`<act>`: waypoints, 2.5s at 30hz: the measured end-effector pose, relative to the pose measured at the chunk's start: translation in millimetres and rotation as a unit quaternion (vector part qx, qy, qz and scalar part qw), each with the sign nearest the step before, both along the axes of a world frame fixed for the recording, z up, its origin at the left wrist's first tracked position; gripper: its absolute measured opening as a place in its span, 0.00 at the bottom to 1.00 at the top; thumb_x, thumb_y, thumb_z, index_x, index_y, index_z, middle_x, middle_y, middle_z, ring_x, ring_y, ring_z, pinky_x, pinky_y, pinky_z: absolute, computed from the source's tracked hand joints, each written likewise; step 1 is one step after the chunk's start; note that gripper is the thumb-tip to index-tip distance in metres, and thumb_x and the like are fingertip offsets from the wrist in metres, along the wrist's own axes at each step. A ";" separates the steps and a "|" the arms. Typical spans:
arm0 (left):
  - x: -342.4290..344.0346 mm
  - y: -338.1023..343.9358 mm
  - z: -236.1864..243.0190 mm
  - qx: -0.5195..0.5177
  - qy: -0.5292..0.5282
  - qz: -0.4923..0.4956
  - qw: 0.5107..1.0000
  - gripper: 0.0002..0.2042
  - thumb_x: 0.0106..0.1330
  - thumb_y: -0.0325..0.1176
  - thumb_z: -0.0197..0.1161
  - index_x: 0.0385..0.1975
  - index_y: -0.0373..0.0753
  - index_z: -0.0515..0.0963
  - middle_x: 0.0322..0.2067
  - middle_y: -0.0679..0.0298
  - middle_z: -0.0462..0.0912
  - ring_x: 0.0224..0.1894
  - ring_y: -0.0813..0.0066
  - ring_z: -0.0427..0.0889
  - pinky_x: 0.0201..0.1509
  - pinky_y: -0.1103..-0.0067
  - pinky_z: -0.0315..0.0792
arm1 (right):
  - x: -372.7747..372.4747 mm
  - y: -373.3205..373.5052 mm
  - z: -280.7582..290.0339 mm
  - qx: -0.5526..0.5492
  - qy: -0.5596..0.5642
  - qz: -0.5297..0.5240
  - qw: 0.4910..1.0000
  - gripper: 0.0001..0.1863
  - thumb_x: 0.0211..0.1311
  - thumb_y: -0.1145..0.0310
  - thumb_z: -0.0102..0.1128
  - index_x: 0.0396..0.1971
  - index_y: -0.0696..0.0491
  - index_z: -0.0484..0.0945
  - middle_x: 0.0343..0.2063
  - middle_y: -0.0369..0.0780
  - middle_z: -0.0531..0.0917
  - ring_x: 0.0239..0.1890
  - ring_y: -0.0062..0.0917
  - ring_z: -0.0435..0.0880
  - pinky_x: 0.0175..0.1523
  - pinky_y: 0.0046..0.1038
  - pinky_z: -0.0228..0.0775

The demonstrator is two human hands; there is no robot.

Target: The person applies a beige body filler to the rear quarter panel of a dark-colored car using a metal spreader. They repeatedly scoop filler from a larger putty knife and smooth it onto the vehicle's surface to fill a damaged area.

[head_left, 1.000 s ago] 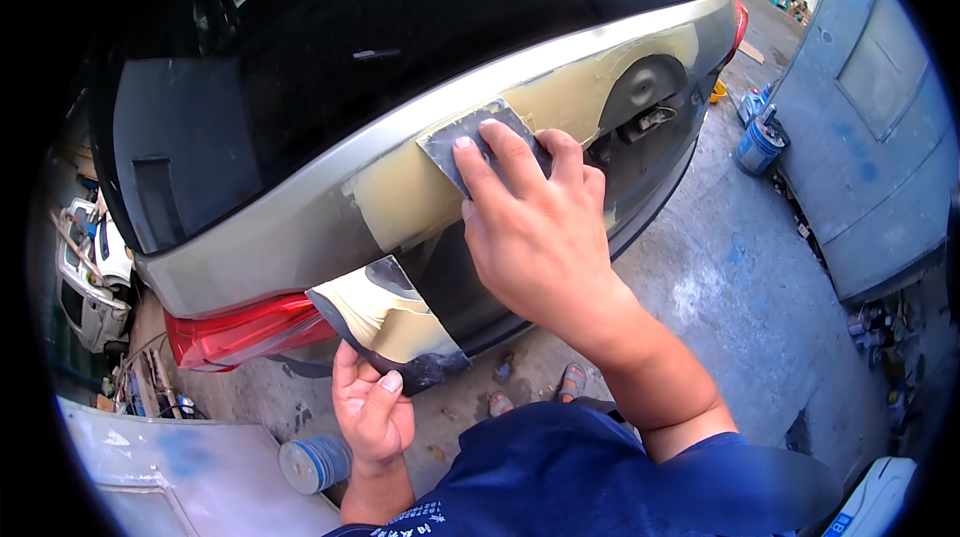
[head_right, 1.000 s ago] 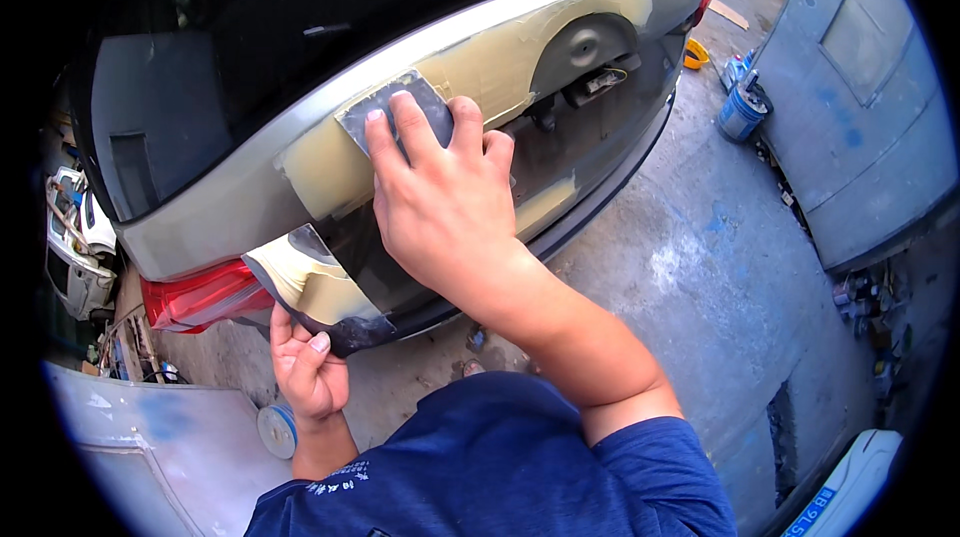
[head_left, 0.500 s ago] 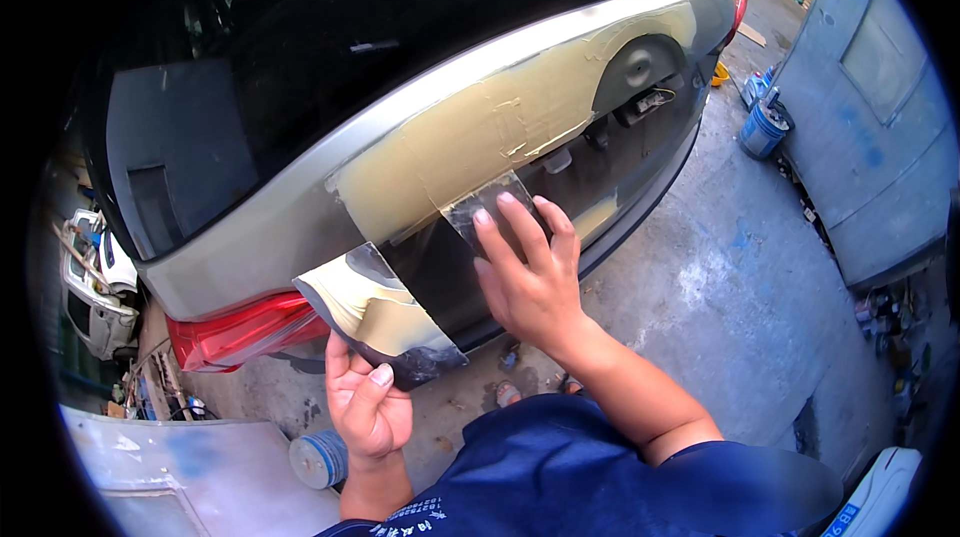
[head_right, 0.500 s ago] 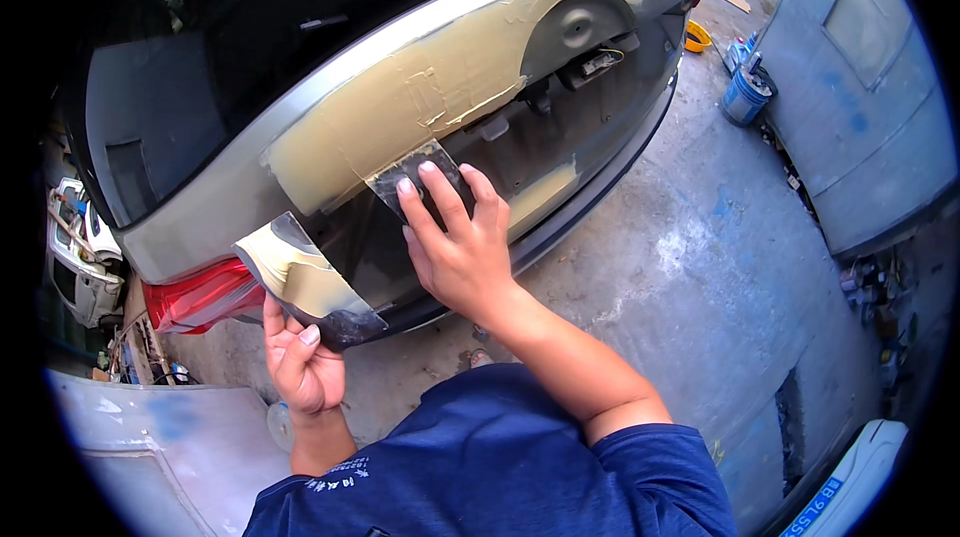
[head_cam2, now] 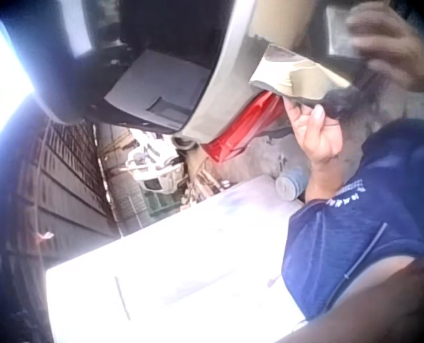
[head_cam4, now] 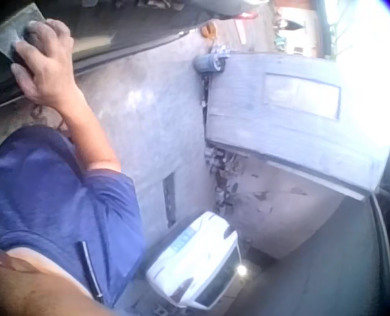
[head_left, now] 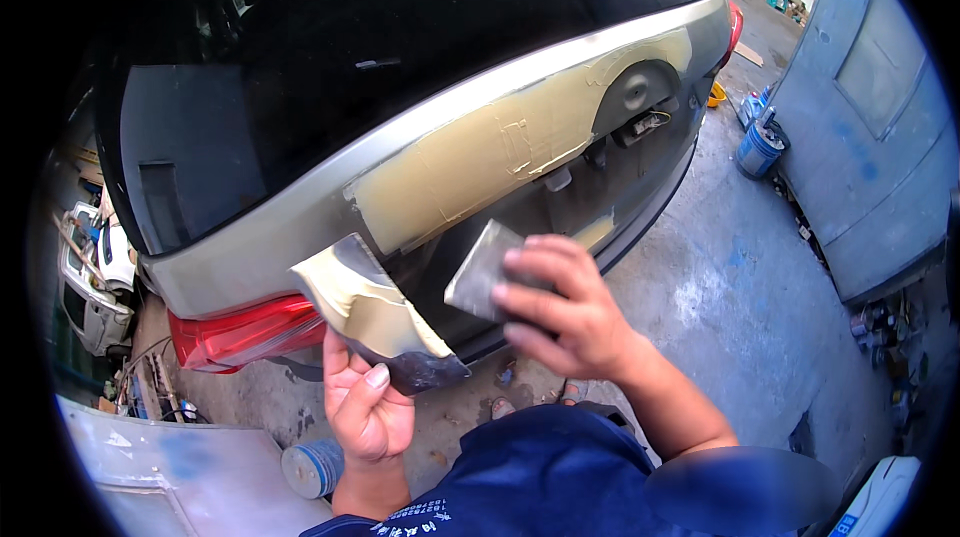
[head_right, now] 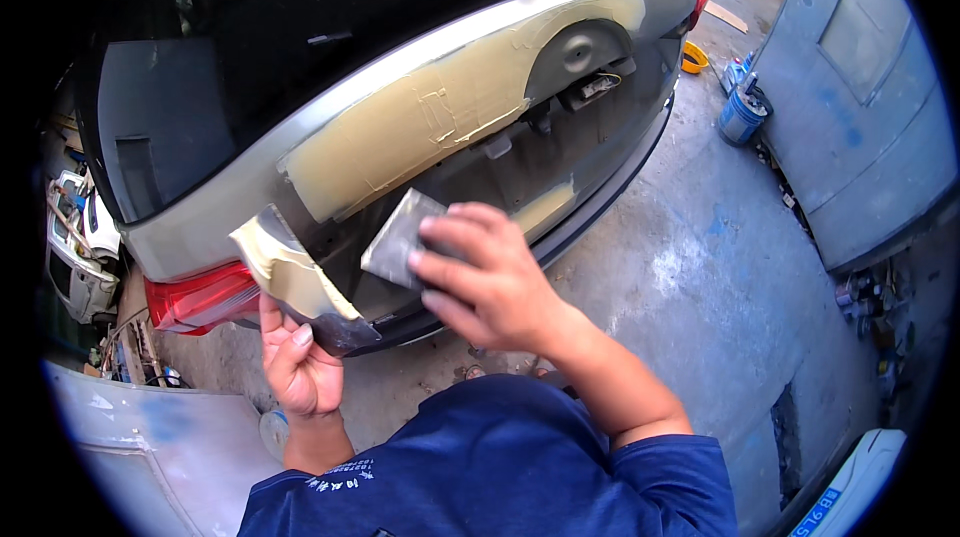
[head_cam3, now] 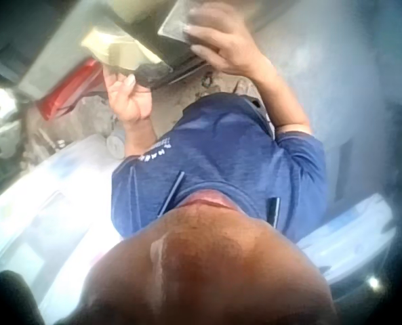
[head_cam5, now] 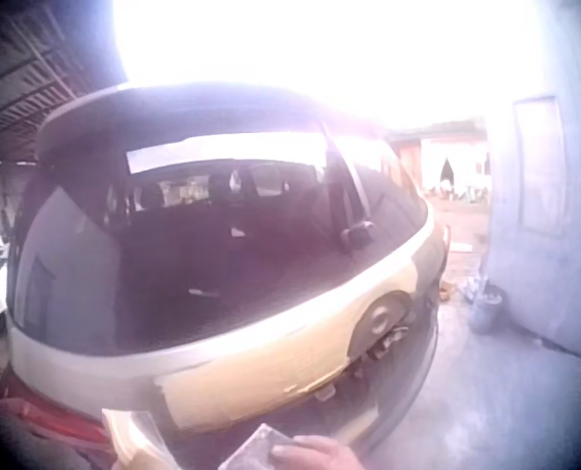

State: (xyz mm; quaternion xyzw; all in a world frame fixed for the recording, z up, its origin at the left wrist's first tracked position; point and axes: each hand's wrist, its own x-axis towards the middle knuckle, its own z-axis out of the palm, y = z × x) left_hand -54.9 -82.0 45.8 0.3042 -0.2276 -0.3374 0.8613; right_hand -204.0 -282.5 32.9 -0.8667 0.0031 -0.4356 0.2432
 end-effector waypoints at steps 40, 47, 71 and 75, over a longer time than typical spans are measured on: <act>19.9 35.7 -18.7 0.053 -0.017 0.037 0.998 0.36 0.55 0.16 0.48 0.68 0.35 0.51 0.64 0.49 0.64 0.66 0.55 0.65 0.67 0.58 0.65 | 81.2 44.0 -38.2 -0.061 -0.006 -0.275 0.959 0.32 0.44 0.68 0.67 0.55 0.47 0.73 0.55 0.45 0.67 0.54 0.45 0.66 0.47 0.41 0.64; 9.2 25.5 -12.6 0.058 0.009 0.001 0.998 0.36 0.56 0.16 0.47 0.69 0.36 0.51 0.64 0.48 0.62 0.67 0.55 0.63 0.68 0.58 0.63 | 18.4 60.0 -5.7 0.128 -0.013 -0.033 0.991 0.26 0.52 0.70 0.65 0.55 0.54 0.75 0.55 0.50 0.67 0.55 0.44 0.69 0.60 0.41 0.62; -38.5 -51.2 -1.6 -0.030 -0.238 -0.161 0.957 0.26 0.69 0.20 0.48 0.68 0.37 0.56 0.63 0.55 0.65 0.65 0.63 0.65 0.68 0.68 0.59 | -47.5 19.8 -18.4 0.612 0.015 0.219 0.759 0.20 0.64 0.76 0.58 0.53 0.61 0.65 0.47 0.41 0.77 0.50 0.22 0.76 0.56 0.27 0.70; -30.4 -53.0 13.7 0.096 -0.461 -0.138 0.871 0.24 0.65 0.17 0.51 0.63 0.32 0.64 0.54 0.52 0.73 0.54 0.63 0.75 0.59 0.77 0.65 | -51.3 8.5 -7.7 0.611 -0.021 0.224 0.759 0.20 0.63 0.77 0.59 0.53 0.60 0.65 0.47 0.41 0.78 0.50 0.22 0.77 0.55 0.27 0.70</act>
